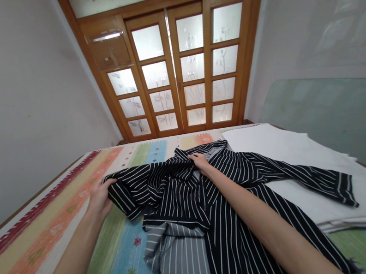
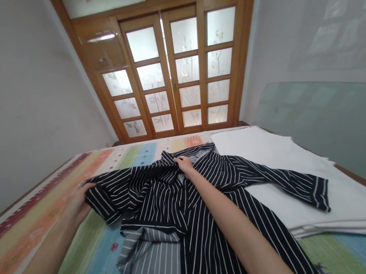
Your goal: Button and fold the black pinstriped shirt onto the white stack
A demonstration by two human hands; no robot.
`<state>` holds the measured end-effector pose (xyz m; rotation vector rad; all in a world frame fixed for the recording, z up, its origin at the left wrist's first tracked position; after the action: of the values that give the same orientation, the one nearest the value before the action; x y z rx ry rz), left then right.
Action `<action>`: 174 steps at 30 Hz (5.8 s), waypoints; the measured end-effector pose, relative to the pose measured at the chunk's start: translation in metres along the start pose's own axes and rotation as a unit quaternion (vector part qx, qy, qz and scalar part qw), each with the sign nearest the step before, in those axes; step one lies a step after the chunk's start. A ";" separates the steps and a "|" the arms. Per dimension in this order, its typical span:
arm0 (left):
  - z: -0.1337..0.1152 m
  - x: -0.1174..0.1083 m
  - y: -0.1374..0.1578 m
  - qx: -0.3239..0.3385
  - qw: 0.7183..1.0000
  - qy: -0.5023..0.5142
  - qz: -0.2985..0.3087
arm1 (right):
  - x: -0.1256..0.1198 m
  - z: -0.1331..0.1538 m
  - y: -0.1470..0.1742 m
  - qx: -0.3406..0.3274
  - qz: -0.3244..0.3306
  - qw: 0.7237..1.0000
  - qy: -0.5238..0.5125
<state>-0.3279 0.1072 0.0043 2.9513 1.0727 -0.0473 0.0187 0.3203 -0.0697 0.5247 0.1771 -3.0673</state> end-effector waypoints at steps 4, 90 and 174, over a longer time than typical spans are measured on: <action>-0.048 -0.033 -0.001 0.171 0.963 -0.134 -0.158 | -0.009 -0.005 -0.002 -0.004 -0.011 1.000 -0.014; -0.006 0.314 -0.058 0.400 0.706 -0.554 0.184 | -0.058 0.018 -0.080 -0.157 0.201 0.868 0.427; 0.066 0.056 0.189 -0.126 0.951 -0.038 0.279 | -0.200 -0.004 0.330 -0.321 0.196 0.884 0.277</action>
<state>-0.1655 -0.0031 -0.0646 2.8626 0.1875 -0.0188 0.2231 -0.0055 -0.0418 1.1718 0.9211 -2.1949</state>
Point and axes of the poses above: each hand's wrist, its own y-axis away from the middle knuckle, its own x-axis out of the palm, z = x × y, the point moved 10 cm from there along -y, towards the middle knuckle, and after that the axes turned 9 degrees about -y, right-handed, at the moved point
